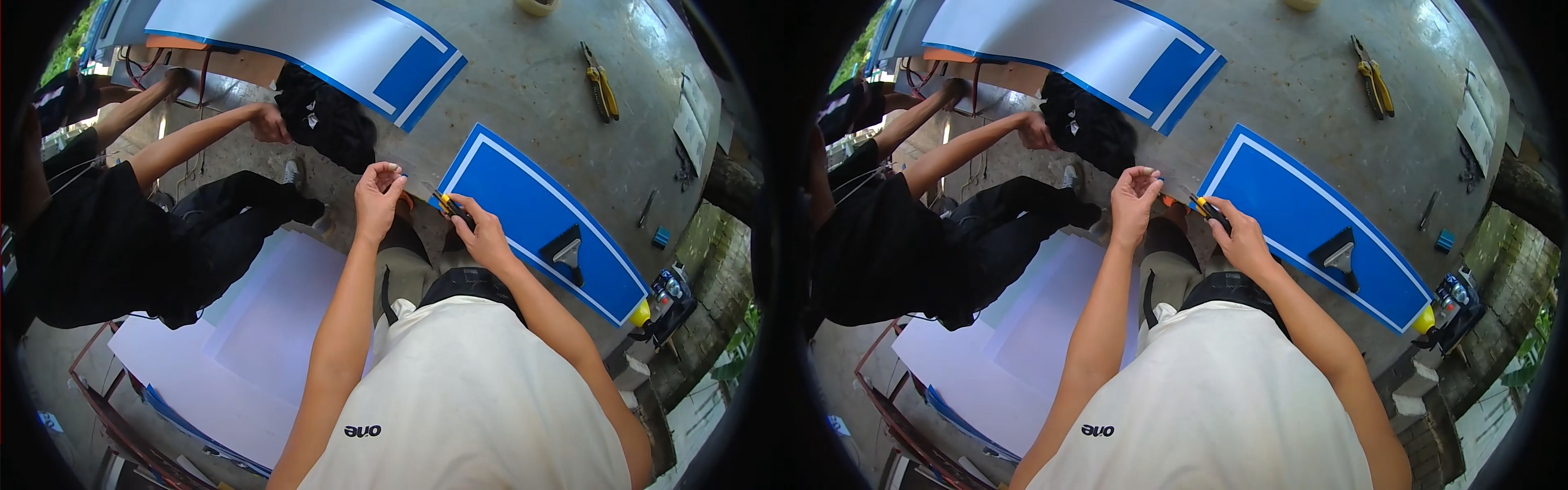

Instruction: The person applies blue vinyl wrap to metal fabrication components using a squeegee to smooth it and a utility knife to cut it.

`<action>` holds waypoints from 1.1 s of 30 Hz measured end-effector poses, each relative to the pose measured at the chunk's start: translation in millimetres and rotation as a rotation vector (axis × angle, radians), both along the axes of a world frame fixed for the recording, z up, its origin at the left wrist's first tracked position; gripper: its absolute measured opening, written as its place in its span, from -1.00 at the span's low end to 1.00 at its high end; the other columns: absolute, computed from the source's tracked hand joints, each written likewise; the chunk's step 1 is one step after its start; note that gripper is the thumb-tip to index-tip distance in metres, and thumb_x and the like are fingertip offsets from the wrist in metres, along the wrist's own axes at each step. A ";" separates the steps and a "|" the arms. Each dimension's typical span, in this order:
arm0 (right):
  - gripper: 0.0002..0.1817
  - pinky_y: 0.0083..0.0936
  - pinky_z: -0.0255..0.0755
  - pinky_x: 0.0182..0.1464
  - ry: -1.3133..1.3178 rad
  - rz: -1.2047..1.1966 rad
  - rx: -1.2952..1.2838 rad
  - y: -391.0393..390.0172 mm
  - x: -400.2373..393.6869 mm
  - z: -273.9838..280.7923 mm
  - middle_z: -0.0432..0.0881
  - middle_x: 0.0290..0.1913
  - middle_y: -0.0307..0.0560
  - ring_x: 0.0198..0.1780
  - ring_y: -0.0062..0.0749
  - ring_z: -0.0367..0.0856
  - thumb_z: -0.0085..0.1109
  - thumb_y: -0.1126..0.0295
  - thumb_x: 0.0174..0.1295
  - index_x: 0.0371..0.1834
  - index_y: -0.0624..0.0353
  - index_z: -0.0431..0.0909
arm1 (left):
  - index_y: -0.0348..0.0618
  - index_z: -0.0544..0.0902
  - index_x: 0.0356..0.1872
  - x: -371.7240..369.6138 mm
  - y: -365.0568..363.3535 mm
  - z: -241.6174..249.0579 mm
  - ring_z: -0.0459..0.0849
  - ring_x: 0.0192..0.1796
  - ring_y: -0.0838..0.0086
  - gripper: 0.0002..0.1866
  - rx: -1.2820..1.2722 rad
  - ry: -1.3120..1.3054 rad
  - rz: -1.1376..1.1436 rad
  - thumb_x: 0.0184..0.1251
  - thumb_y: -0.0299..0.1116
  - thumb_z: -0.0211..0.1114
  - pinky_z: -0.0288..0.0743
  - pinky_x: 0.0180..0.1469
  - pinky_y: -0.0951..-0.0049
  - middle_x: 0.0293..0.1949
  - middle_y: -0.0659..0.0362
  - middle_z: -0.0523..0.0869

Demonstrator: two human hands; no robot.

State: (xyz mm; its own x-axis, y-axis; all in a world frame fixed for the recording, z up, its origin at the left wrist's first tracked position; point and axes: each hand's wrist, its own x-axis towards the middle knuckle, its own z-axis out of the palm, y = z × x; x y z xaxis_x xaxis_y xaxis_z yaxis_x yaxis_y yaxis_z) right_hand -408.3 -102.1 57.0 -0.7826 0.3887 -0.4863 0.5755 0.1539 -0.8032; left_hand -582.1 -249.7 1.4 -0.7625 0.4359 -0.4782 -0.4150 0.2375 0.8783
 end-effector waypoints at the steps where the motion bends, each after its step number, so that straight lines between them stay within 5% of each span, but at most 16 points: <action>1: -0.58 -0.21 0.60 0.08 -0.034 -0.045 -0.032 4.3 -0.9 0.1 0.78 0.04 0.20 0.06 0.16 0.76 0.22 0.39 0.45 0.36 0.06 0.55 | -0.26 0.60 0.08 -11.3 2.9 0.1 0.73 -0.08 0.54 -0.69 0.005 0.013 0.000 0.37 -0.61 0.43 0.59 0.14 0.53 -0.16 0.20 0.73; 4: -0.58 -0.24 0.59 0.06 0.014 -0.122 -0.035 14.9 7.6 -11.1 0.79 0.00 0.19 -0.01 0.11 0.79 0.20 0.41 0.47 0.38 0.06 0.54 | -0.26 0.60 -0.03 -52.6 3.0 -6.1 0.75 -0.09 0.51 -0.77 -0.233 0.438 -0.224 0.34 -0.56 0.41 0.59 0.02 0.41 -0.20 0.14 0.77; 7: -0.57 -0.36 0.58 -0.04 -0.022 -0.219 -0.053 27.7 13.8 -8.4 0.82 -0.10 0.10 -0.13 -0.23 0.81 0.18 0.45 0.48 0.40 0.07 0.53 | -0.24 0.58 -0.09 -97.2 -11.4 -7.7 0.71 -0.12 0.54 -0.81 -0.245 0.492 -0.083 0.36 -0.57 0.40 0.57 0.03 0.47 -0.23 0.19 0.73; 11: -0.56 -0.43 0.56 -0.15 -0.083 -0.265 -0.022 37.5 27.6 -9.7 0.82 -0.11 0.07 -0.27 -0.41 0.71 0.17 0.48 0.48 0.41 0.08 0.52 | -0.23 0.56 -0.07 -142.3 -34.5 -19.2 0.71 -0.12 0.53 -0.76 -0.124 0.456 0.049 0.35 -0.55 0.44 0.58 0.04 0.47 -0.22 0.18 0.73; 14: -0.54 -0.53 0.53 -0.17 -0.085 -0.286 -0.018 36.8 35.4 -14.7 0.79 -0.13 -0.06 -0.30 -0.58 0.59 0.14 0.48 0.51 0.46 0.10 0.49 | -0.22 0.55 -0.05 -144.7 -30.8 -12.4 0.78 -0.10 0.40 -0.73 -0.372 0.536 -0.156 0.33 -0.52 0.45 0.59 0.05 0.36 -0.23 0.11 0.79; 16: -0.54 -0.53 0.54 -0.17 -0.083 -0.286 -0.021 35.5 38.8 -19.3 0.79 -0.14 -0.06 -0.31 -0.58 0.59 0.15 0.48 0.51 0.45 0.10 0.50 | -0.22 0.55 -0.04 -132.4 -19.9 -0.4 0.82 -0.06 0.18 -0.69 -0.517 0.593 -0.234 0.28 -0.49 0.47 0.59 0.05 0.18 -0.24 0.07 0.83; 21: -0.55 -0.51 0.55 -0.17 -0.078 -0.280 -0.024 33.8 40.6 -19.4 0.79 -0.16 -0.07 -0.30 -0.57 0.60 0.15 0.48 0.51 0.45 0.11 0.50 | -0.17 0.53 -0.01 -123.8 -10.4 -11.4 0.81 -0.07 0.02 -0.63 -0.696 0.661 -0.229 0.25 -0.42 0.51 0.54 0.07 0.01 -0.25 0.08 0.86; 33: -0.54 -0.52 0.51 -0.20 -0.083 -0.323 0.001 45.8 50.0 -15.3 0.78 -0.19 -0.08 -0.33 -0.57 0.59 0.19 0.49 0.46 0.43 0.08 0.53 | -0.17 0.55 -0.03 -136.4 22.4 11.3 0.81 0.03 -0.04 -0.52 -1.092 0.516 -0.285 0.11 -0.36 0.64 0.57 0.17 0.02 -0.20 -0.01 0.87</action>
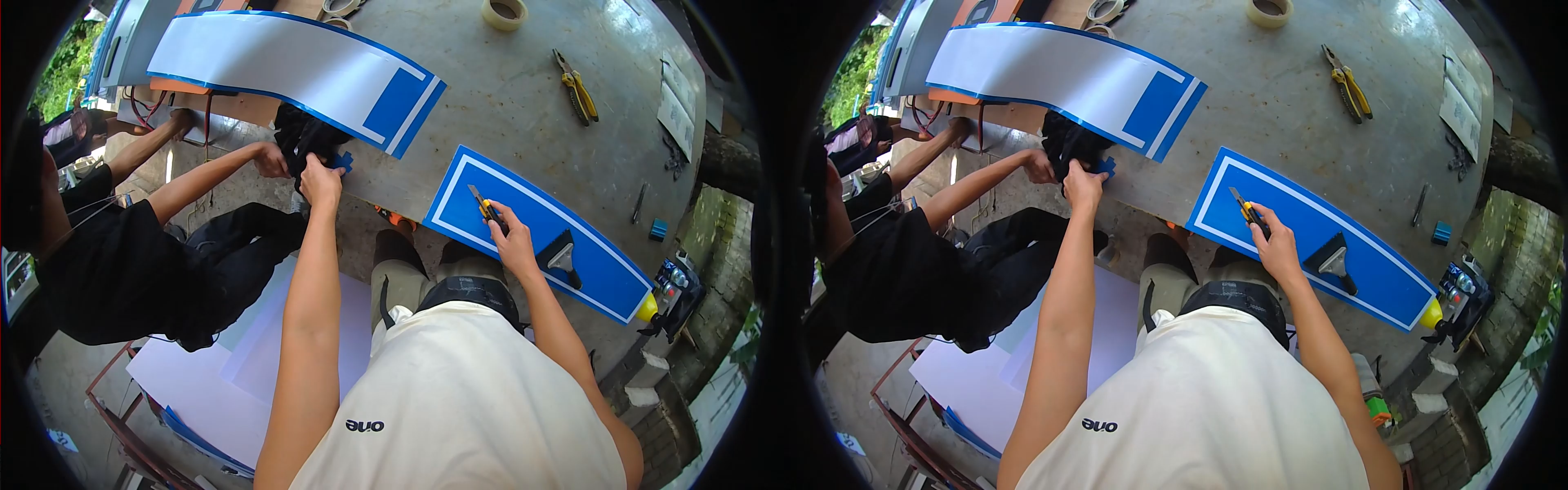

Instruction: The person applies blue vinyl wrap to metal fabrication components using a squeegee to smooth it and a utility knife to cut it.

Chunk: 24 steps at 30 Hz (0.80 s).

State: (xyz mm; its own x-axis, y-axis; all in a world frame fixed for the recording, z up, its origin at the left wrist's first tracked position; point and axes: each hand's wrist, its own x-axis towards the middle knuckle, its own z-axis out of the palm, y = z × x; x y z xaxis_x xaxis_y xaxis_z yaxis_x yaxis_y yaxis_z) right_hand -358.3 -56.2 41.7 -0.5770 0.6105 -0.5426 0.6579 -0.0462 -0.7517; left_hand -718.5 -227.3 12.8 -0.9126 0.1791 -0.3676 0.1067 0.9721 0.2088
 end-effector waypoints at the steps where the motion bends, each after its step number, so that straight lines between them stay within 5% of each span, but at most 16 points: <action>1: -0.54 -0.52 0.50 -0.20 0.004 -0.010 0.027 1.5 2.4 -1.4 0.78 -0.19 -0.08 -0.33 -0.56 0.58 0.19 0.49 0.46 0.42 0.10 0.53 | -0.17 0.55 -0.03 0.5 1.7 -0.2 0.81 0.03 -0.04 -0.52 0.005 -0.002 -0.004 0.11 -0.36 0.64 0.57 0.17 0.02 -0.20 -0.01 0.87; 6: -0.60 -0.41 0.55 -0.12 -0.022 -0.001 0.136 18.3 16.1 -7.4 0.80 -0.15 0.00 -0.29 -0.36 0.68 0.20 0.47 0.45 0.34 0.15 0.56 | -0.17 0.52 -0.05 20.3 -10.8 -3.9 0.76 -0.02 -0.03 -0.60 0.113 0.080 0.009 0.22 -0.37 0.57 0.54 0.10 0.00 -0.16 -0.02 0.77; 11: -0.70 -0.11 0.55 0.09 0.017 0.122 0.320 29.1 22.4 -7.7 0.65 0.01 0.12 0.06 0.17 0.67 0.25 0.46 0.40 0.18 0.14 0.60 | -0.15 0.50 -0.06 80.7 -25.3 17.2 0.62 -0.02 0.11 -0.76 0.338 0.224 -0.184 0.40 -0.37 0.37 0.41 0.05 0.04 -0.12 0.07 0.59; 17: -0.69 -0.09 0.54 0.09 -0.065 0.105 0.334 42.3 23.1 -15.1 0.59 0.03 0.11 0.05 0.17 0.65 0.25 0.47 0.40 0.18 0.14 0.60 | -0.16 0.52 0.13 163.4 -5.3 16.7 0.69 -0.02 0.13 -0.59 0.534 -0.041 -0.571 0.30 -0.49 0.42 0.51 0.08 0.14 -0.03 0.00 0.68; 21: -0.71 -0.13 0.53 0.11 -0.033 -0.004 0.417 72.2 32.6 -23.1 0.61 0.03 0.13 0.07 0.16 0.65 0.25 0.49 0.39 0.16 0.17 0.61 | -0.22 0.50 0.13 183.9 13.2 3.8 0.73 -0.10 0.23 -0.59 0.562 -0.157 -0.210 0.29 -0.56 0.41 0.60 0.01 0.21 -0.03 0.00 0.68; 24: -0.73 -0.15 0.53 0.12 -0.027 -0.133 0.505 118.0 35.9 -26.6 0.64 0.01 0.11 0.07 0.12 0.66 0.25 0.54 0.37 0.12 0.21 0.62 | -0.20 0.51 0.09 186.7 11.3 -6.8 0.73 -0.12 0.17 -0.59 0.559 -0.141 -0.241 0.25 -0.53 0.44 0.60 0.02 0.19 -0.06 0.00 0.67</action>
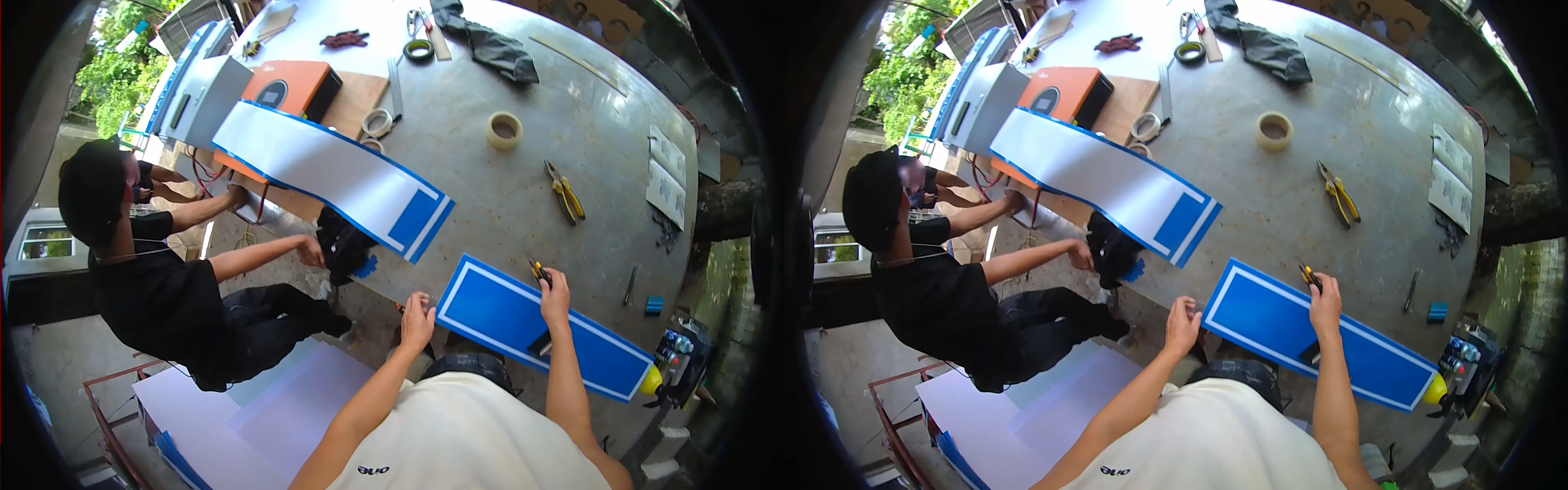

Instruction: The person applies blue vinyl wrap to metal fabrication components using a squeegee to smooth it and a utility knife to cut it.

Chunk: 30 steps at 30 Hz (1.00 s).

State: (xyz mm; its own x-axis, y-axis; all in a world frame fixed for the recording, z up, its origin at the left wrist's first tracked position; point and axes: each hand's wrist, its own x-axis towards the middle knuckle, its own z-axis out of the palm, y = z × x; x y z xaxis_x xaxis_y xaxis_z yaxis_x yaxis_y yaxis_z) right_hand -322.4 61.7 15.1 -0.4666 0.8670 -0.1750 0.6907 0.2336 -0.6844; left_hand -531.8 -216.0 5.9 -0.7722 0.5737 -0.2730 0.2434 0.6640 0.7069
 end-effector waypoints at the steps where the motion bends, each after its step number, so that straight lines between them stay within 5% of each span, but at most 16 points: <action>1: -0.73 -0.16 0.53 0.12 -0.007 -0.026 0.016 15.3 1.3 -4.7 0.65 0.01 0.11 0.07 0.11 0.67 0.24 0.55 0.36 0.11 0.22 0.62 | -0.18 0.52 0.08 0.6 -4.0 -8.4 0.72 -0.13 0.14 -0.59 0.012 -0.030 0.001 0.24 -0.51 0.45 0.61 0.00 0.19 -0.08 0.00 0.67; 7: -0.76 -0.14 0.47 0.19 -0.061 0.052 0.071 66.8 -0.1 -27.1 0.63 -0.09 0.07 0.02 0.03 0.60 0.26 0.57 0.33 0.05 0.22 0.63 | -0.06 0.49 0.20 -30.5 -9.2 7.5 0.44 0.36 0.05 -0.43 -0.187 0.276 0.296 0.19 -0.31 0.53 0.30 0.37 -0.07 0.20 0.03 0.50; 9: -0.74 -0.11 0.44 0.22 -0.092 0.042 0.049 70.7 -1.2 -36.3 0.61 0.01 0.08 0.12 0.09 0.54 0.29 0.55 0.31 0.06 0.17 0.65 | -0.04 0.37 0.42 -65.8 -22.5 8.3 0.37 0.48 0.03 -0.19 -0.130 0.404 0.365 0.13 -0.29 0.57 0.23 0.48 -0.04 0.36 -0.01 0.44; 15: -0.68 -0.11 0.36 0.36 -0.208 -0.147 0.255 56.4 -25.3 -8.1 0.48 0.13 0.07 0.24 0.05 0.44 0.31 0.57 0.32 0.13 0.22 0.62 | 0.02 0.08 0.64 -159.5 -28.3 18.2 0.37 0.52 0.01 0.07 -0.066 0.368 0.386 0.17 -0.32 0.58 0.25 0.50 -0.10 0.54 -0.05 0.35; 17: -0.67 -0.09 0.36 0.36 -0.166 -0.127 0.321 48.1 -30.2 -5.1 0.49 0.13 0.06 0.24 0.05 0.45 0.33 0.57 0.30 0.13 0.22 0.61 | 0.12 0.01 0.67 -176.1 -22.9 19.3 0.44 0.48 0.02 0.11 -0.163 0.249 0.385 0.18 -0.38 0.57 0.36 0.44 -0.04 0.49 -0.04 0.45; 18: -0.67 -0.09 0.37 0.35 -0.138 -0.084 0.320 37.0 -37.6 8.5 0.49 0.13 0.07 0.24 0.05 0.46 0.33 0.57 0.29 0.13 0.22 0.61 | 0.13 0.18 0.60 -184.0 -20.8 17.9 0.63 0.32 0.00 -0.01 -0.206 0.185 0.466 0.17 -0.45 0.55 0.52 0.30 0.03 0.29 -0.06 0.67; 19: -0.67 -0.10 0.37 0.35 -0.114 -0.043 0.320 26.6 -45.9 23.9 0.50 0.13 0.08 0.23 0.06 0.47 0.33 0.56 0.29 0.12 0.23 0.61 | 0.13 0.18 0.60 -193.9 -22.8 10.2 0.63 0.32 0.00 -0.01 -0.183 0.182 0.476 0.17 -0.45 0.55 0.52 0.30 0.03 0.29 -0.06 0.67; 22: -0.68 -0.13 0.42 0.30 -0.037 0.073 0.356 -16.2 -68.1 69.9 0.52 0.12 0.10 0.19 0.06 0.51 0.32 0.56 0.28 0.11 0.23 0.61 | -0.03 0.50 0.25 -207.1 -44.3 3.4 0.80 -0.09 -0.05 -0.38 0.017 0.288 0.557 0.14 -0.56 0.51 0.63 0.06 0.04 -0.16 -0.05 0.82; 25: -0.66 -0.17 0.50 0.18 0.076 0.171 0.184 -60.3 -87.5 86.1 0.53 0.09 0.11 0.15 -0.03 0.57 0.34 0.53 0.28 0.12 0.24 0.62 | -0.05 0.53 0.20 -208.2 -75.9 55.2 0.82 -0.16 0.01 -0.43 0.205 0.113 0.536 0.15 -0.55 0.52 0.64 -0.03 0.10 -0.23 -0.02 0.81; 26: -0.66 -0.17 0.50 0.18 0.085 0.170 0.194 -76.4 -98.5 94.5 0.53 0.09 0.11 0.15 -0.03 0.57 0.34 0.53 0.28 0.12 0.24 0.62 | -0.10 0.55 0.12 -203.8 -86.5 78.0 0.81 -0.28 0.20 -0.49 0.258 0.164 0.532 0.16 -0.54 0.55 0.64 -0.15 0.23 -0.33 0.06 0.78; 30: -0.44 -0.18 0.62 0.11 0.206 0.283 -0.227 -148.5 -153.7 122.7 0.51 0.26 0.14 0.19 -0.08 0.63 0.42 0.20 0.34 0.35 0.14 0.53 | -0.13 0.54 0.10 -188.2 -130.0 160.6 0.76 -0.31 0.41 -0.50 0.401 0.098 0.479 0.17 -0.50 0.60 0.63 -0.19 0.34 -0.35 0.12 0.77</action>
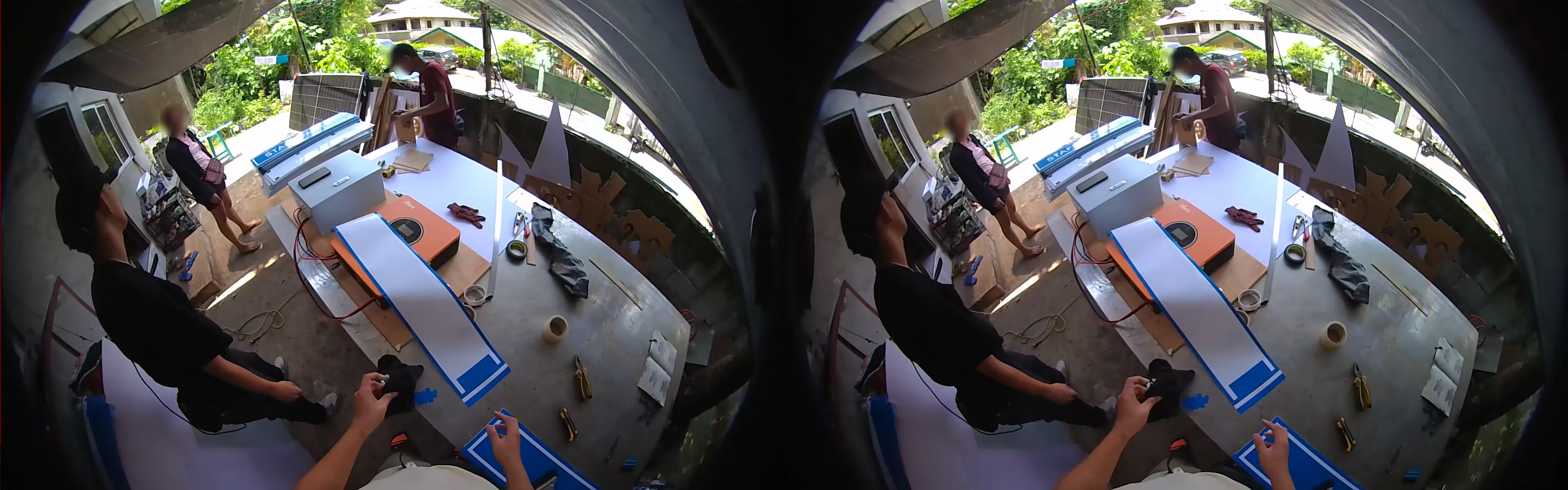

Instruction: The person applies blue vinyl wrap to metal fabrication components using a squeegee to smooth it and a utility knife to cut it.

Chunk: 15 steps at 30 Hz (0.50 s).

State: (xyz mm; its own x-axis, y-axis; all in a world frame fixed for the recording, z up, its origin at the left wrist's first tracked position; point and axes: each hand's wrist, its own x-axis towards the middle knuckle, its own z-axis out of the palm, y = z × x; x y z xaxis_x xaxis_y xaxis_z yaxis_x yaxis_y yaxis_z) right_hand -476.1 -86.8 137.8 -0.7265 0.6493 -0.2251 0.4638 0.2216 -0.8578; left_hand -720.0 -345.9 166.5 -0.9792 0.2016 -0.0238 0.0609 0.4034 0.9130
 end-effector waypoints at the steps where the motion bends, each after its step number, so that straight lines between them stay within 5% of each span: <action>1: -0.31 -0.15 0.64 0.14 0.014 0.054 -0.135 -16.9 -15.0 5.8 0.48 0.38 0.16 0.25 -0.07 0.63 0.43 0.03 0.36 0.47 0.09 0.46 | -0.14 0.54 0.09 4.5 -3.2 29.2 0.74 -0.31 0.46 -0.50 0.009 -0.007 -0.110 0.18 -0.49 0.61 0.63 -0.19 0.38 -0.35 0.13 0.76; 3: 0.00 -0.04 0.57 0.30 0.137 0.074 -0.627 -44.2 -47.6 9.8 0.28 0.59 0.18 0.39 0.03 0.54 0.34 -0.28 0.31 0.67 0.02 0.21 | -0.16 0.51 0.09 14.0 -2.9 70.8 0.76 -0.27 0.48 -0.48 0.102 -0.043 -0.311 0.19 -0.47 0.62 0.65 -0.16 0.41 -0.34 0.12 0.76; 6: 0.08 -0.06 0.54 0.39 0.503 0.286 -1.246 -73.3 -82.5 -6.5 0.27 0.59 0.16 0.50 0.00 0.43 0.00 -0.50 0.31 0.70 -0.02 0.02 | -0.15 0.44 0.17 30.5 10.8 71.4 0.77 -0.17 0.50 -0.46 0.212 -0.084 -0.540 0.27 -0.53 0.57 0.65 -0.08 0.39 -0.26 0.12 0.78; 7: 0.02 -0.10 0.51 0.40 0.465 0.249 -1.510 -77.2 -78.5 26.0 0.42 0.51 0.14 0.38 -0.10 0.58 0.14 -0.38 0.37 0.65 0.16 0.15 | -0.14 0.43 0.19 39.7 18.8 80.7 0.78 -0.16 0.45 -0.45 0.207 -0.079 -0.617 0.29 -0.51 0.57 0.66 -0.07 0.38 -0.25 0.10 0.78; 9: -0.18 -0.17 0.60 0.31 0.272 -0.066 -1.604 -77.1 -64.8 0.6 0.62 0.30 0.08 0.25 -0.17 0.69 0.19 -0.21 0.45 0.51 0.23 0.33 | -0.14 0.43 0.20 60.2 34.2 81.5 0.79 -0.14 0.39 -0.44 0.254 -0.158 -0.766 0.29 -0.46 0.58 0.66 -0.07 0.36 -0.20 0.05 0.77; 10: -0.42 -0.24 0.66 0.23 0.367 -0.146 -1.639 -74.2 -48.7 -0.4 0.68 0.15 0.07 0.16 -0.17 0.74 0.20 0.03 0.50 0.39 0.22 0.45 | -0.13 0.44 0.22 66.7 38.0 89.7 0.79 -0.10 0.34 -0.43 0.176 -0.038 -0.818 0.29 -0.44 0.58 0.67 -0.06 0.33 -0.16 0.03 0.76; 11: -0.42 -0.24 0.66 0.23 0.365 -0.169 -1.639 -73.7 -37.3 15.8 0.68 0.15 0.07 0.16 -0.17 0.74 0.20 0.03 0.50 0.39 0.22 0.45 | -0.13 0.44 0.22 73.2 42.3 92.9 0.79 -0.09 0.30 -0.41 0.233 0.056 -0.825 0.26 -0.44 0.60 0.67 -0.04 0.31 -0.12 0.03 0.75; 15: -0.37 -0.23 0.60 0.28 0.579 -0.158 -1.004 -33.9 3.7 70.5 0.68 0.17 0.08 0.21 -0.12 0.70 0.31 0.30 0.28 0.40 0.30 0.44 | -0.20 0.46 0.17 77.9 50.3 91.1 0.75 -0.05 0.29 -0.48 0.459 0.249 -0.698 0.30 -0.45 0.56 0.63 0.06 0.28 -0.05 0.04 0.72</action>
State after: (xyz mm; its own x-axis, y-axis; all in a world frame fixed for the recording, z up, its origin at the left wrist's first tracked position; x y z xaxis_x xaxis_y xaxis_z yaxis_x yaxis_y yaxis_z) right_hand -472.4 -120.7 208.3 -0.8156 0.4604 -0.3505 -0.0916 -0.7008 -0.7074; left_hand -642.1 -295.6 257.7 -0.5945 0.6946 0.4051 0.3760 -0.2052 0.9036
